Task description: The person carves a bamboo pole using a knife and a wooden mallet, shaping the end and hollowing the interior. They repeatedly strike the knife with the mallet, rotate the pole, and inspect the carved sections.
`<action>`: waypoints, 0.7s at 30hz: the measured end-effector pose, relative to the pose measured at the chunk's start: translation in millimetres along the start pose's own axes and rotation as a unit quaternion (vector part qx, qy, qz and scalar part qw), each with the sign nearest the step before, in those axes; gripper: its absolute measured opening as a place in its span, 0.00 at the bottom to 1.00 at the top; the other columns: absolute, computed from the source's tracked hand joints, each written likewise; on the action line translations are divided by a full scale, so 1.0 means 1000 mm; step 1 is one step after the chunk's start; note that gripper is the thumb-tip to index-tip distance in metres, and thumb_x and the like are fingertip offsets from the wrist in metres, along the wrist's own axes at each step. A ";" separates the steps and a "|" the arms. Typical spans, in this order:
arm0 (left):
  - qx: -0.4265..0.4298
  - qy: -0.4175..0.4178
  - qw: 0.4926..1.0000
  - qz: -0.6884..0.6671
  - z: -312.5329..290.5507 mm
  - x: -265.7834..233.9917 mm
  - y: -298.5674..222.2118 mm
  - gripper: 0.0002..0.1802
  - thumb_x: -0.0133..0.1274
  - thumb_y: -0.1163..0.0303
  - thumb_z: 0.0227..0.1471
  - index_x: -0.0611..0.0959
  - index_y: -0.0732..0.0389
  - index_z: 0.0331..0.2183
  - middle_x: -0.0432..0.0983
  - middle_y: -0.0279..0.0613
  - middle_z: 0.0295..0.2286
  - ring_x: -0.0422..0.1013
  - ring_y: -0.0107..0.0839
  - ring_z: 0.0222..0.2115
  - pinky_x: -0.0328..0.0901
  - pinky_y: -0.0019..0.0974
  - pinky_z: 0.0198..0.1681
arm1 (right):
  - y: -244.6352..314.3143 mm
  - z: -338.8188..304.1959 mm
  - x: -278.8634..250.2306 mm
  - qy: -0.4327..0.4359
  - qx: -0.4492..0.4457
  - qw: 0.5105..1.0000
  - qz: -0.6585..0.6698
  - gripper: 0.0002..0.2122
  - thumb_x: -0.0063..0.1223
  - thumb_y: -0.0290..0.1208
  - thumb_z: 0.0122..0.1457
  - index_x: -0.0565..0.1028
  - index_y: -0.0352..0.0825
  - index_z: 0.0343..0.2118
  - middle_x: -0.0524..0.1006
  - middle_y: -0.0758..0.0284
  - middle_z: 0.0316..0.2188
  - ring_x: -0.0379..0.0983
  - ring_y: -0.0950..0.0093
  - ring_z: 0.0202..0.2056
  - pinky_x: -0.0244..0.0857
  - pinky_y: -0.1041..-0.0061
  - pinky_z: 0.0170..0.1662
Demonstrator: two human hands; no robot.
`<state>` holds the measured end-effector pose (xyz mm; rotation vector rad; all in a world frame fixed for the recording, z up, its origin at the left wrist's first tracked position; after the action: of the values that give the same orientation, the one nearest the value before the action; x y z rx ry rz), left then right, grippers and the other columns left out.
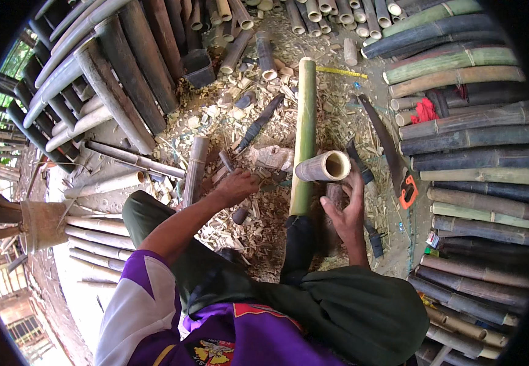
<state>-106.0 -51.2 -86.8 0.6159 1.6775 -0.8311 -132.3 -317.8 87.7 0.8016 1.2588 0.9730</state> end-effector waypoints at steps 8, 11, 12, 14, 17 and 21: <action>-0.221 -0.356 0.841 -0.342 0.012 -0.088 0.029 0.12 0.56 0.71 0.60 0.84 0.61 0.45 0.78 0.51 0.32 0.78 0.49 0.30 0.73 0.47 0.33 | 0.049 0.049 0.017 -0.043 -0.129 0.982 -0.127 0.20 0.60 0.32 0.62 0.72 0.31 0.55 0.74 0.54 0.49 0.71 0.56 0.53 0.65 0.61 0.56; -0.299 -0.303 0.774 -0.469 0.023 -0.079 0.017 0.11 0.56 0.73 0.60 0.85 0.62 0.45 0.83 0.52 0.30 0.79 0.46 0.29 0.73 0.48 0.33 | 0.052 0.047 0.013 -0.043 -0.120 0.982 -0.138 0.19 0.58 0.31 0.63 0.71 0.31 0.55 0.72 0.54 0.51 0.70 0.56 0.53 0.64 0.60 0.57; -0.295 -0.289 0.795 -0.444 0.028 -0.063 0.011 0.11 0.56 0.69 0.60 0.85 0.61 0.44 0.83 0.52 0.30 0.79 0.46 0.29 0.73 0.50 0.35 | 0.055 0.049 0.016 -0.044 -0.127 0.980 -0.145 0.19 0.58 0.31 0.64 0.71 0.31 0.56 0.72 0.54 0.51 0.70 0.56 0.54 0.64 0.60 0.57; -0.368 -0.113 0.836 -0.391 0.044 -0.056 -0.008 0.12 0.55 0.64 0.61 0.85 0.60 0.41 0.84 0.54 0.33 0.81 0.48 0.32 0.74 0.51 0.38 | 0.053 0.046 0.017 -0.048 -0.131 0.977 -0.163 0.20 0.57 0.31 0.64 0.70 0.30 0.56 0.72 0.54 0.51 0.69 0.56 0.54 0.63 0.59 0.58; -0.357 -0.054 0.870 -0.336 0.049 -0.045 -0.016 0.10 0.52 0.67 0.58 0.83 0.59 0.39 0.83 0.57 0.35 0.81 0.51 0.38 0.74 0.52 0.42 | 0.051 0.045 0.022 -0.044 -0.119 0.980 -0.153 0.19 0.55 0.32 0.65 0.70 0.30 0.56 0.71 0.54 0.51 0.69 0.57 0.53 0.61 0.60 0.58; -0.340 0.000 0.888 -0.308 0.053 -0.045 -0.025 0.12 0.51 0.71 0.56 0.82 0.63 0.41 0.83 0.60 0.36 0.81 0.52 0.39 0.74 0.51 0.43 | 0.058 0.045 0.026 -0.054 -0.098 0.982 -0.154 0.18 0.54 0.32 0.66 0.70 0.30 0.56 0.71 0.55 0.49 0.69 0.60 0.53 0.61 0.62 0.58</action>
<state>-82.1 -107.4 -45.1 -0.4290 2.0335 -0.5901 -95.5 -270.2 136.9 0.4833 1.1324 0.7766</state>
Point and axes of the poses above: each hand's wrist, its own z-axis towards the middle knuckle, its own x-axis out of the palm, y = z × x, the point moved 7 cm from there along z, towards the middle knuckle
